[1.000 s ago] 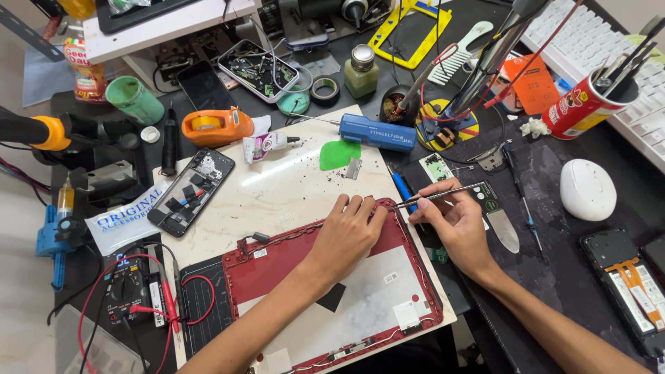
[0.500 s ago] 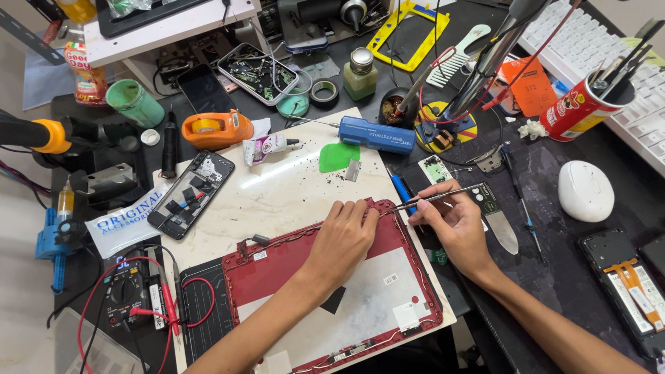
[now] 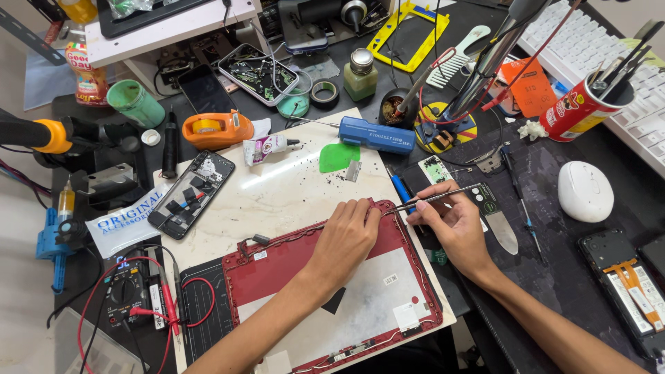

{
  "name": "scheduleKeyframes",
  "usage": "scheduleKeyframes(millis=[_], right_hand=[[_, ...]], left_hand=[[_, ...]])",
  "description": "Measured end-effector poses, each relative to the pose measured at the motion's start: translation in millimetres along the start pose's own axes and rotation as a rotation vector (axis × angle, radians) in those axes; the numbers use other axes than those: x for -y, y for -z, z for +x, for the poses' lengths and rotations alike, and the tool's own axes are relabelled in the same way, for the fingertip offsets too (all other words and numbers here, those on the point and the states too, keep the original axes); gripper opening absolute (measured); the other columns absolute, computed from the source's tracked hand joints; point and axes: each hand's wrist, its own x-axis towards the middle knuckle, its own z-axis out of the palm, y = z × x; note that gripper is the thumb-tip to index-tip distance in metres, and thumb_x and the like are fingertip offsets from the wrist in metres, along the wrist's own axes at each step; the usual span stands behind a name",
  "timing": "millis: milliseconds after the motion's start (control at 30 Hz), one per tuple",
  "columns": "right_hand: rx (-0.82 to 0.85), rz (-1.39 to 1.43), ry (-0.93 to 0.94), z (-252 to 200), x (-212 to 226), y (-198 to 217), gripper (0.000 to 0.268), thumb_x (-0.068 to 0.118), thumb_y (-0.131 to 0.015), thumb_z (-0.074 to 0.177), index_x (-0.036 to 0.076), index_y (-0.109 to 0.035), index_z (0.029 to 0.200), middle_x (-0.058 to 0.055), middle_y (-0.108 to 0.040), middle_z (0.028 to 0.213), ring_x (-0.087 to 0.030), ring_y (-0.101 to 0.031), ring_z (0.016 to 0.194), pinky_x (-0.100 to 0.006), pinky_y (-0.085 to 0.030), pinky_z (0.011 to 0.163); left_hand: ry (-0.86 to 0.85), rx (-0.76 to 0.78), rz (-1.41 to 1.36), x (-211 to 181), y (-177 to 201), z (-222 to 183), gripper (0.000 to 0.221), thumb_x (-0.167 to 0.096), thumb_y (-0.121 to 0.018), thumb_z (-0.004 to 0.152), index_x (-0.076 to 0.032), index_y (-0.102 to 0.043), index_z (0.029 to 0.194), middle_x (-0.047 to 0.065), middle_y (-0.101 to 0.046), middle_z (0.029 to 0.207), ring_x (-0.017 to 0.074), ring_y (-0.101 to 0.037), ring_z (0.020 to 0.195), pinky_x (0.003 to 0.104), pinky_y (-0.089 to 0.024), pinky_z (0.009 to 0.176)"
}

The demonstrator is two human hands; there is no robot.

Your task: The person removes a screen panel from a laptop chassis, uses tweezers to manipulate internal wires along the frame, and wipes the components with a cloth.

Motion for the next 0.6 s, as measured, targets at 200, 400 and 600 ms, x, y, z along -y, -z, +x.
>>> scheduleKeyframes(millis=[200,400,600], right_hand=[[0.044,0.026,-0.001,0.4,4.8,-3.7,0.015,0.003,-0.059,0.1,-0.004,-0.055,0.112,-0.015,-0.068,0.103,-0.023,-0.075,0.097,-0.034,-0.064,0.087],[0.038,0.028,-0.018,0.4,7.7,-6.5,0.015,0.001,-0.057,0.1,-0.005,-0.053,0.112,-0.016,-0.065,0.104,-0.028,-0.076,0.098,-0.036,-0.065,0.086],[0.028,0.041,-0.002,-0.5,7.3,-6.8,0.015,-0.001,-0.056,0.1,-0.006,-0.052,0.113,-0.015,-0.061,0.106,-0.029,-0.076,0.099,-0.037,-0.065,0.087]], left_hand=[[0.002,0.012,-0.024,-1.0,-2.2,-2.6,0.023,0.001,-0.064,0.074,0.002,-0.061,0.096,0.017,-0.06,0.096,0.029,-0.059,0.094,0.039,-0.049,0.085],[-0.011,-0.018,-0.028,-0.1,-1.7,-3.4,0.024,0.001,-0.065,0.072,0.002,-0.06,0.095,0.016,-0.06,0.096,0.0285,-0.059,0.093,0.038,-0.05,0.086],[-0.003,0.009,-0.035,-0.9,-1.5,-3.7,0.025,0.001,-0.065,0.071,0.002,-0.06,0.095,0.016,-0.06,0.096,0.0288,-0.059,0.093,0.038,-0.05,0.086]])
